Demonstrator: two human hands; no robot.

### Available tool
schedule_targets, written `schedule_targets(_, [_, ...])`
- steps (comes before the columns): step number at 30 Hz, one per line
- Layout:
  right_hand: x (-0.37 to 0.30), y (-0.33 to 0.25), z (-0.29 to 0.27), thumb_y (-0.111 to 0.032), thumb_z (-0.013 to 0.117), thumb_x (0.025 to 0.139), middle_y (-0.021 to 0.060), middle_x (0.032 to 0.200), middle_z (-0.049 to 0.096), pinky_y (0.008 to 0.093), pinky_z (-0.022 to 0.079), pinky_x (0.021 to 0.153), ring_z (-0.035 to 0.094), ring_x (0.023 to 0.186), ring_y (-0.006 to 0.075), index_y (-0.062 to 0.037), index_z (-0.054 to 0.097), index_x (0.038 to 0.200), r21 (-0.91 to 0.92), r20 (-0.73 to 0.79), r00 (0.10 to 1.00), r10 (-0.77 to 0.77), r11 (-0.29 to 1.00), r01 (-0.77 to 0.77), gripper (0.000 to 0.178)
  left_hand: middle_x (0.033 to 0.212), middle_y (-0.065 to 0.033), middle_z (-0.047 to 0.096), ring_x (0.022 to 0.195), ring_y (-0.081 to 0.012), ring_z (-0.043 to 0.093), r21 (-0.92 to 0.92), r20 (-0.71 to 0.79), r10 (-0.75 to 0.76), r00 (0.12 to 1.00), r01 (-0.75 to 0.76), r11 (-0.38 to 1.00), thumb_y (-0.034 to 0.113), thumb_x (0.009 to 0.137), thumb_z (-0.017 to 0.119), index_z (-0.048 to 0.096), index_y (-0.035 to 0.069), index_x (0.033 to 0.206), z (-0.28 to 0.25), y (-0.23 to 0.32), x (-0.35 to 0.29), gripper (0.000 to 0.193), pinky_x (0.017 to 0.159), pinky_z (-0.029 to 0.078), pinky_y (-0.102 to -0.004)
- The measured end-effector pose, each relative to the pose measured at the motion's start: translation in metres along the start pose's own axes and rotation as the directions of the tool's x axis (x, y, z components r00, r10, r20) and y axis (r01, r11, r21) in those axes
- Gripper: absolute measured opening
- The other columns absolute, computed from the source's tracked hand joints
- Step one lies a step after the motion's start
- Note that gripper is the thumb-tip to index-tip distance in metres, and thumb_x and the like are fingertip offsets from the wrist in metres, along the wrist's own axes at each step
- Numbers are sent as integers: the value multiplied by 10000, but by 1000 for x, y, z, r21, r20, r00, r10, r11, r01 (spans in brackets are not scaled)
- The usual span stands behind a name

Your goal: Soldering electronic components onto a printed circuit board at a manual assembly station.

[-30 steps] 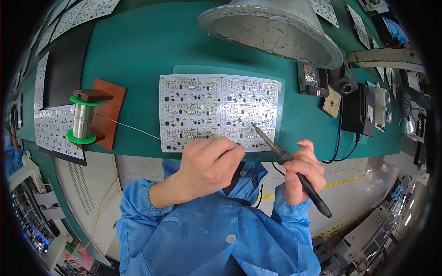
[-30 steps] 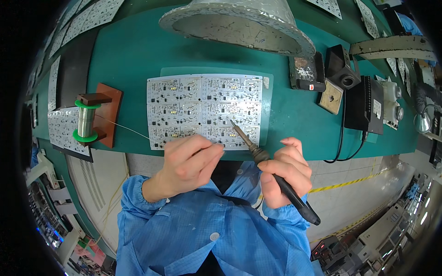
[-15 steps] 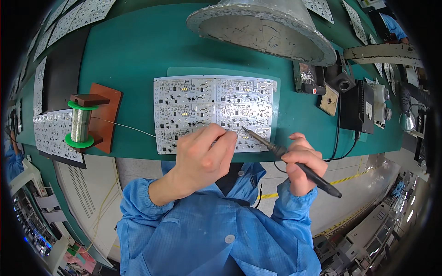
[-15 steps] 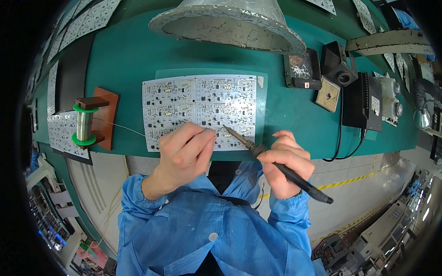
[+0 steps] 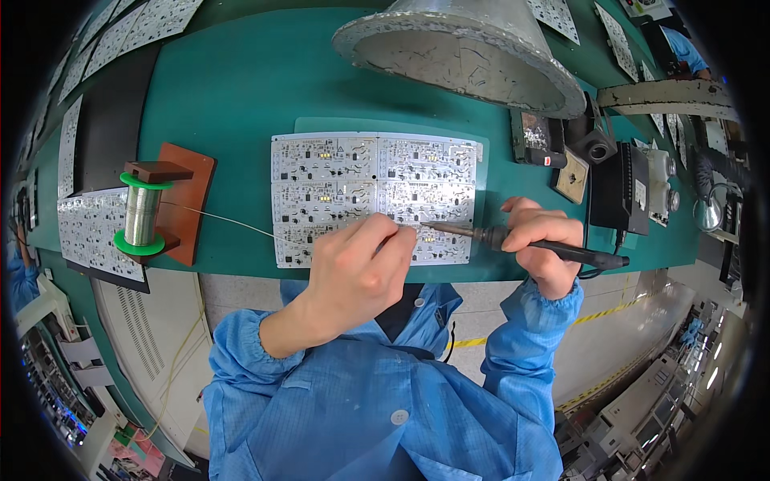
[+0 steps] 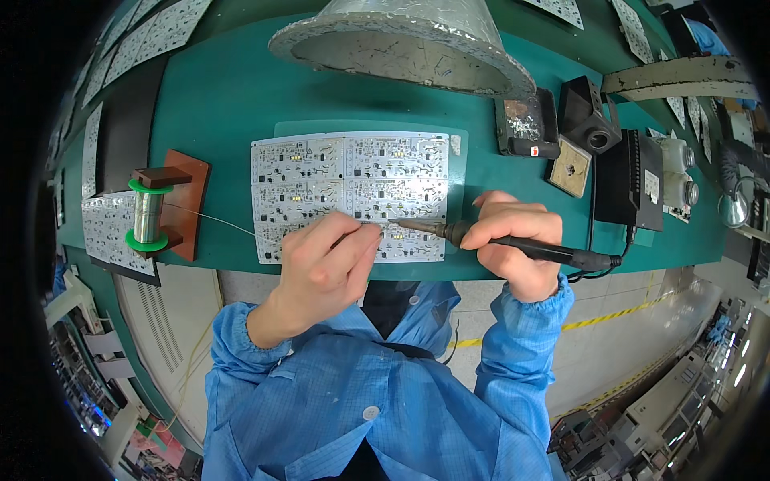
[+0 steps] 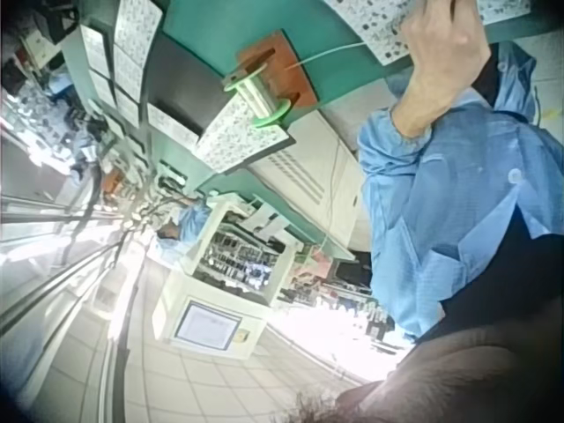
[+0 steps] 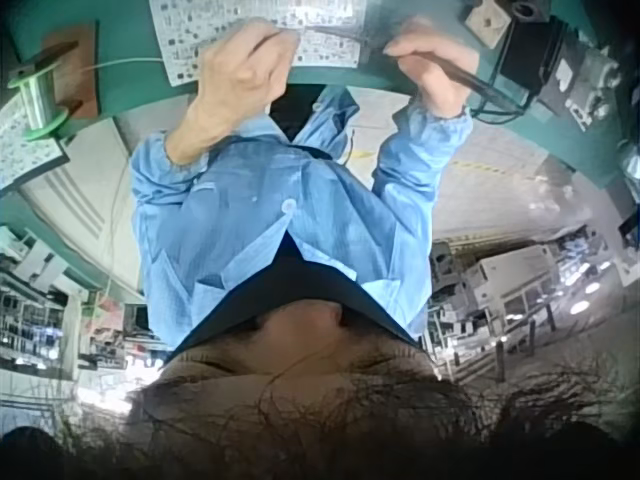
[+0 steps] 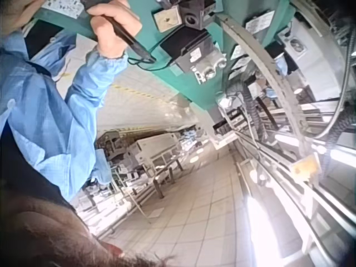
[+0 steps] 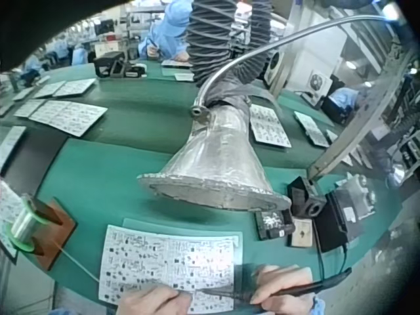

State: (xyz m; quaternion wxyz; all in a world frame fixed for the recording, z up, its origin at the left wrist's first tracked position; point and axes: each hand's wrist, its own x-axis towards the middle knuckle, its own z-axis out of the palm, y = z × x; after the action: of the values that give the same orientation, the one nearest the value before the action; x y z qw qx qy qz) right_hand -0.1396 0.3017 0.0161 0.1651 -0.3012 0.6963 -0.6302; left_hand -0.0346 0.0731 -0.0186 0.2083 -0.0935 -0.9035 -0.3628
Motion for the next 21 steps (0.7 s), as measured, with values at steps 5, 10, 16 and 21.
schedule_targets(5, [3, -2, 0, -170, 592, 568, 89, 592, 590, 462, 403, 787, 449, 601, 221, 8, 648, 687, -6, 5, 1000, 12, 1000, -12, 221, 708, -40, 507, 570, -183, 570, -17, 1, 2, 1000, -2, 1000, -10, 657, 674, 636, 41, 789, -1, -1, 0, 146, 465, 443, -297])
schedule_targets(10, [3, -1, 0, -173, 600, 572, 85, 581, 579, 459, 401, 783, 438, 595, 218, 3, 646, 688, -1, 14, 1000, -8, 1000, 8, 215, 710, -42, 512, 568, -187, 570, -36, 1, -2, 1000, 2, 999, -11, 658, 675, 638, 39, 790, -1, -1, 0, 146, 467, 445, -298])
schedule_targets(16, [0, 4, 1, -174, 608, 600, 73, 563, 547, 454, 397, 769, 419, 591, 211, -6, 636, 686, 6, 2, 998, -56, 998, 56, 191, 716, -44, 521, 560, -186, 572, -45, -6, -9, 1000, 9, 999, -7, 669, 676, 646, 39, 795, -5, 0, -1, 138, 467, 449, -295])
schedule_targets(21, [-5, 6, 2, -182, 603, 611, 63, 544, 515, 454, 395, 764, 411, 592, 213, -7, 633, 689, 9, -30, 998, -60, 998, 60, 194, 719, -45, 529, 557, -185, 572, -45, -9, -7, 1000, 7, 999, -10, 672, 675, 649, 34, 801, -8, -2, -2, 138, 464, 446, -291])
